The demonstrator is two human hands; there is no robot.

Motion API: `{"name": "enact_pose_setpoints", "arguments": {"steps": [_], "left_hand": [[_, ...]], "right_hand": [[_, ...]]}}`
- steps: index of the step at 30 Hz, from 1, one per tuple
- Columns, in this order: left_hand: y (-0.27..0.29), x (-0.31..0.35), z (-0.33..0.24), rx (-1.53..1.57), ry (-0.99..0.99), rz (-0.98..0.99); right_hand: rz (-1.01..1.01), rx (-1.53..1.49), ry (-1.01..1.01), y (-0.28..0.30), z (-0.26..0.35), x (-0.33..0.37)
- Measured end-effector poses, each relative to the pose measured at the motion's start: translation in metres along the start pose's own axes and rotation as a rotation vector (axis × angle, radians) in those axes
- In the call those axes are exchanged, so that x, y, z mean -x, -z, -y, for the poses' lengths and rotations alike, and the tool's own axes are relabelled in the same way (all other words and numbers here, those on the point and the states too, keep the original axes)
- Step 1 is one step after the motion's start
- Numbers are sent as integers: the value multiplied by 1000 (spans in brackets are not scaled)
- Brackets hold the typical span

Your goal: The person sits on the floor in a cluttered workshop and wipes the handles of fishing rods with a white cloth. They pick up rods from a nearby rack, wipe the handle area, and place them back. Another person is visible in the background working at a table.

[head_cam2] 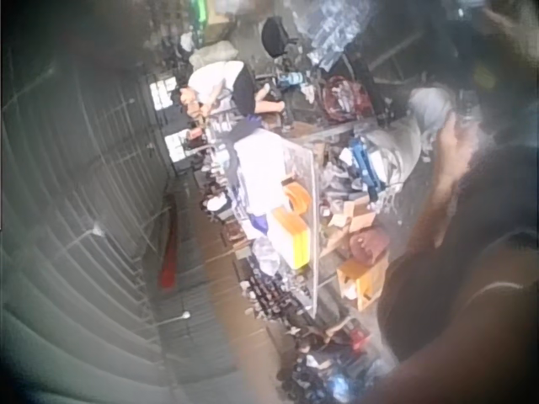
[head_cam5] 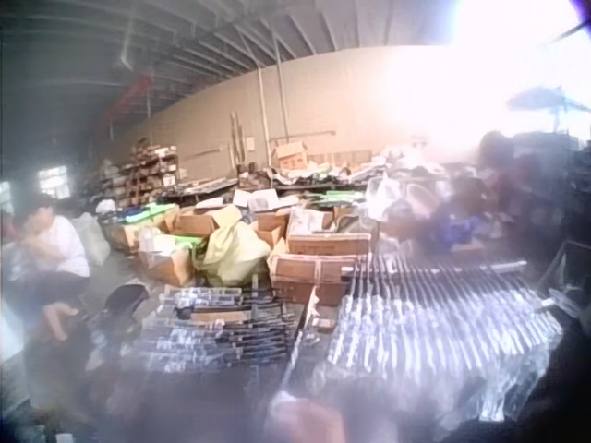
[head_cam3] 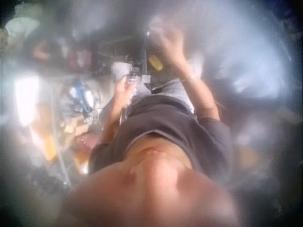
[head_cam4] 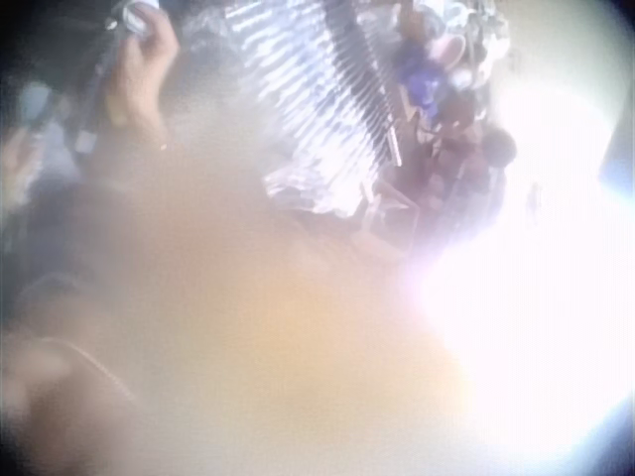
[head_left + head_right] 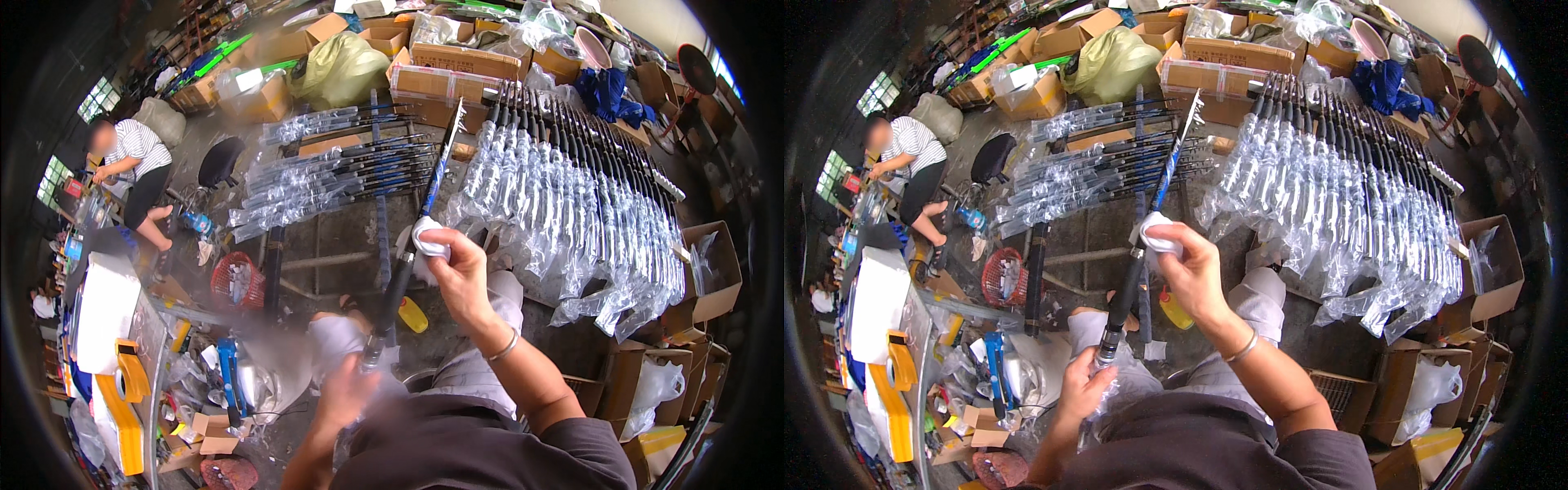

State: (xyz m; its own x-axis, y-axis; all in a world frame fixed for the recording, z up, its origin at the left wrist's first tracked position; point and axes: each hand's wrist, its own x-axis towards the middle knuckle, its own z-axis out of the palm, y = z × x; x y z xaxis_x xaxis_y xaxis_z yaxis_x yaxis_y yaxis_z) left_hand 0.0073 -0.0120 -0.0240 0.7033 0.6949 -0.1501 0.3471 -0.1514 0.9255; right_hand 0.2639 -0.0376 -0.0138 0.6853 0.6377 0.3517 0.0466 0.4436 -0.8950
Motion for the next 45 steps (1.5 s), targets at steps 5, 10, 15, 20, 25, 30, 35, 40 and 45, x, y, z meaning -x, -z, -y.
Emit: {"name": "enact_pose_setpoints", "arguments": {"steps": [5,10,15,20,25,30,35,40,45], "left_hand": [[5,5,3,173,116,138],[1,0,6,-489,-205,-183],[5,2,-4,-735,-287,-423],[2,-13,-2,-554,-298,-472],[-3,-31,-3,-245,-163,-341],[1,-40,-3,-192,-194,-328],[-5,-44,-3,-81,-168,-245],[-9,-42,-5,-52,-198,-279],[-9,-42,-16,69,-190,-234]], "right_hand": [[-208,167,75,30,22,-60],[52,578,320,14,12,-19],[38,1096,445,23,40,-56],[159,1111,329,11,44,-57],[159,267,7,14,31,-34],[196,300,-83,19,22,3],[351,548,256,-11,41,24],[368,878,506,-29,31,21],[576,887,684,-32,28,52]]}}
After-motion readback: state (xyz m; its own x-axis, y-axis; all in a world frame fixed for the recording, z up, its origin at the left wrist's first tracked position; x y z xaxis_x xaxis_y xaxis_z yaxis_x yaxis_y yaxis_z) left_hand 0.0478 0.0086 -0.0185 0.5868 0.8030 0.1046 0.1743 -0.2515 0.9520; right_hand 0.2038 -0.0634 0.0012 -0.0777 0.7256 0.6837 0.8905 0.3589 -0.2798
